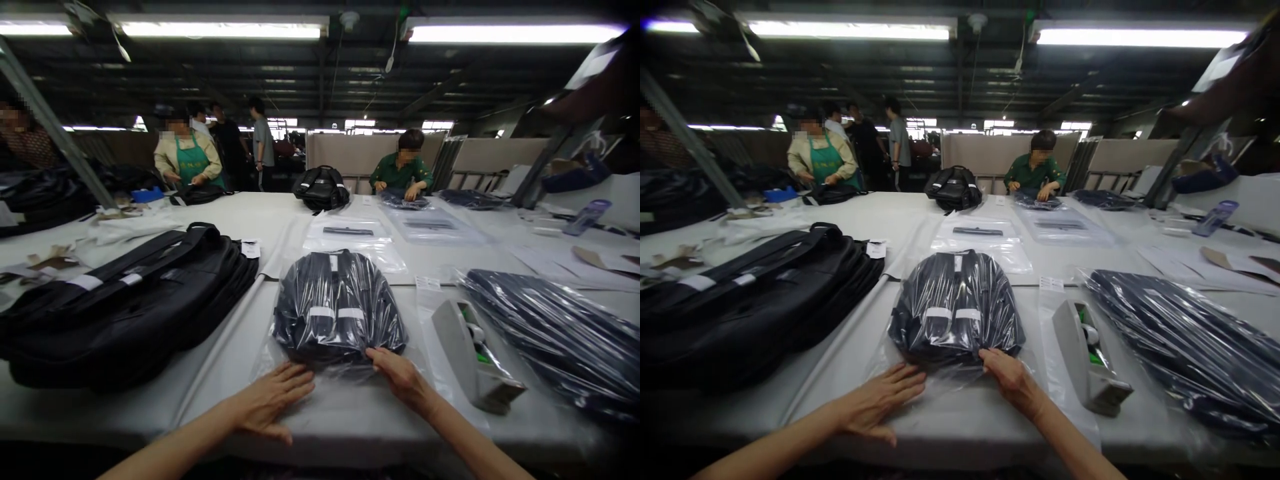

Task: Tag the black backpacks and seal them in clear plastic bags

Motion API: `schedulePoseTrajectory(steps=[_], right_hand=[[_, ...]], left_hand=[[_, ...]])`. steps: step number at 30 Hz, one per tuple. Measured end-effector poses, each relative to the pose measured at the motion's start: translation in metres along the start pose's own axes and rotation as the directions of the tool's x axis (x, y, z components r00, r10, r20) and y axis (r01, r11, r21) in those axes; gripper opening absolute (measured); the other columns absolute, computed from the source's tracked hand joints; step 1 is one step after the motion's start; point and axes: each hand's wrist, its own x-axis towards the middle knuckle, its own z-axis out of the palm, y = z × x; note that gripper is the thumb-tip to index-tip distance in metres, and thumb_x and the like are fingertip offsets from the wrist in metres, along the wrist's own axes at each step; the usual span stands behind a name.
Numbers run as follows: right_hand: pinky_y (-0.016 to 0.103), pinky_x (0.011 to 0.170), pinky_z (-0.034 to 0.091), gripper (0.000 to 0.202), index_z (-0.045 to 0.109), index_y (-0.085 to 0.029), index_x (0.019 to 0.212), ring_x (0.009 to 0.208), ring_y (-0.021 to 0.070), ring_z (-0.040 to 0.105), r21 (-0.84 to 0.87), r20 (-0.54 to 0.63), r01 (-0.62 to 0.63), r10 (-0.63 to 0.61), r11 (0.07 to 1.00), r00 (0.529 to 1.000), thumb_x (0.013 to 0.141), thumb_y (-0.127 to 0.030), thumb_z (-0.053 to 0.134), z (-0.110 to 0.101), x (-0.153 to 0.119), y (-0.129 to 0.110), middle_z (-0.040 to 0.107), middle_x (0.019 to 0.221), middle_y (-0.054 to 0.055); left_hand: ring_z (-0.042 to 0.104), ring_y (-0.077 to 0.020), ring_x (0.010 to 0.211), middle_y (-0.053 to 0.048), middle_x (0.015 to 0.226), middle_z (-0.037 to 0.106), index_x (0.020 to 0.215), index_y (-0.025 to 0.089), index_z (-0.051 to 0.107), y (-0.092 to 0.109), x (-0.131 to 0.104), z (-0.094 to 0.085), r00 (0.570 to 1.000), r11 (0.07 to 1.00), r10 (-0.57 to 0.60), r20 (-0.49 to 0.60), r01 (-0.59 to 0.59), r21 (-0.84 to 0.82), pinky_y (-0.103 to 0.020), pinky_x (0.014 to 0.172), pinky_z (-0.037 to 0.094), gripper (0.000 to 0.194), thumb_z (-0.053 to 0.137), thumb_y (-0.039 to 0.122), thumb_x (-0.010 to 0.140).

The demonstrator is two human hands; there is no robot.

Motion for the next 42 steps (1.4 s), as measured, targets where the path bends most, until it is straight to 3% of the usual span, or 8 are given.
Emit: schedulePoseTrajectory(steps=[6, 14, 18, 22, 27, 33, 37, 42], right_hand=[[0.030, 0.091, 0.054, 0.042, 0.044, -0.019, 0.133, 0.097, 0.0177, 0.065, -0.010, -0.023, -0.045, 0.044, 0.999, 0.999, 0.091, -0.015, 0.045, -0.001, 0.000, -0.001, 0.069, 0.105, 0.005], [0.033, 0.093, 0.052, 0.043, 0.045, -0.023, 0.132, 0.101, 0.0182, 0.063, 0.030, 0.028, -0.130, 0.129, 0.991, 0.991, 0.090, -0.015, 0.046, 0.003, -0.009, 0.000, 0.068, 0.109, 0.003], [0.034, 0.091, 0.054, 0.040, 0.048, -0.021, 0.130, 0.101, 0.0194, 0.063, 0.026, 0.020, -0.136, 0.135, 0.990, 0.991, 0.090, -0.015, 0.047, 0.003, -0.007, 0.000, 0.068, 0.108, 0.004], [0.034, 0.089, 0.055, 0.041, 0.046, -0.020, 0.131, 0.099, 0.0198, 0.064, 0.012, 0.011, -0.097, 0.097, 0.995, 0.995, 0.090, -0.015, 0.047, 0.001, -0.003, 0.000, 0.068, 0.108, 0.005], [0.034, 0.091, 0.054, 0.041, 0.046, -0.019, 0.131, 0.101, 0.0194, 0.063, 0.033, 0.025, -0.105, 0.104, 0.994, 0.994, 0.090, -0.014, 0.046, 0.001, -0.003, 0.000, 0.068, 0.108, 0.006], [0.031, 0.091, 0.054, 0.033, 0.054, -0.017, 0.123, 0.099, 0.0180, 0.064, 0.023, 0.007, -0.135, 0.135, 0.991, 0.991, 0.090, -0.016, 0.046, -0.001, -0.007, 0.004, 0.069, 0.105, 0.006], [0.030, 0.090, 0.054, 0.029, 0.058, -0.020, 0.117, 0.097, 0.0171, 0.065, 0.094, 0.007, -0.234, 0.234, 0.968, 0.972, 0.092, -0.020, 0.044, -0.003, -0.003, 0.003, 0.070, 0.103, 0.004], [0.026, 0.075, 0.055, 0.027, 0.063, -0.021, 0.098, 0.082, 0.0170, 0.068, 0.209, 0.109, -0.540, 0.530, 0.815, 0.841, 0.094, -0.031, 0.038, -0.003, 0.010, -0.004, 0.071, 0.092, 0.004]], left_hand=[[0.047, -0.0301, 0.115, -0.013, 0.127, 0.054, 0.133, 0.017, 0.039, 0.035, -0.013, 0.006, 0.914, 0.973, -0.079, -0.398, 0.157, 0.169, -0.050, 0.099, 0.035, 0.067, 0.055, 0.056, 0.082], [0.051, -0.0290, 0.105, -0.015, 0.122, 0.054, 0.127, 0.015, 0.045, 0.039, 0.027, 0.034, 0.804, 0.864, -0.424, -0.417, 0.497, 0.081, -0.046, 0.088, 0.047, 0.051, 0.061, 0.028, 0.081], [0.054, -0.0255, 0.098, -0.015, 0.119, 0.055, 0.114, 0.016, 0.055, 0.025, 0.025, 0.036, 0.842, 0.887, -0.268, -0.469, 0.406, 0.221, -0.040, 0.082, 0.051, 0.034, 0.044, 0.005, 0.083], [0.056, -0.0248, 0.097, -0.017, 0.120, 0.053, 0.121, 0.018, 0.051, 0.018, 0.023, 0.032, 0.860, 0.900, -0.152, -0.488, 0.325, 0.291, -0.039, 0.080, 0.052, 0.036, 0.043, 0.009, 0.088], [0.058, -0.0149, 0.076, -0.010, 0.108, 0.061, 0.099, 0.017, 0.059, 0.005, 0.029, 0.022, 0.877, 0.944, 0.014, -0.481, 0.147, 0.294, -0.025, 0.068, 0.050, 0.023, 0.037, 0.014, 0.092], [0.055, -0.0147, 0.077, -0.008, 0.132, 0.050, 0.082, 0.016, 0.055, -0.013, 0.040, -0.011, 0.947, 0.997, -0.071, -0.313, 0.075, 0.001, -0.029, 0.073, 0.047, 0.029, 0.028, 0.014, 0.092], [0.056, -0.0148, 0.073, -0.004, 0.087, 0.064, 0.085, 0.019, 0.054, -0.005, 0.050, -0.011, 0.815, 0.848, -0.468, -0.342, 0.305, -0.435, -0.026, 0.070, 0.045, 0.029, 0.028, 0.028, 0.096], [0.054, -0.0146, 0.061, 0.002, 0.067, 0.057, 0.073, 0.022, 0.046, -0.001, 0.065, -0.009, 0.600, 0.557, -0.774, -0.202, 0.493, -0.669, -0.026, 0.062, 0.036, 0.034, 0.028, 0.041, 0.094]])
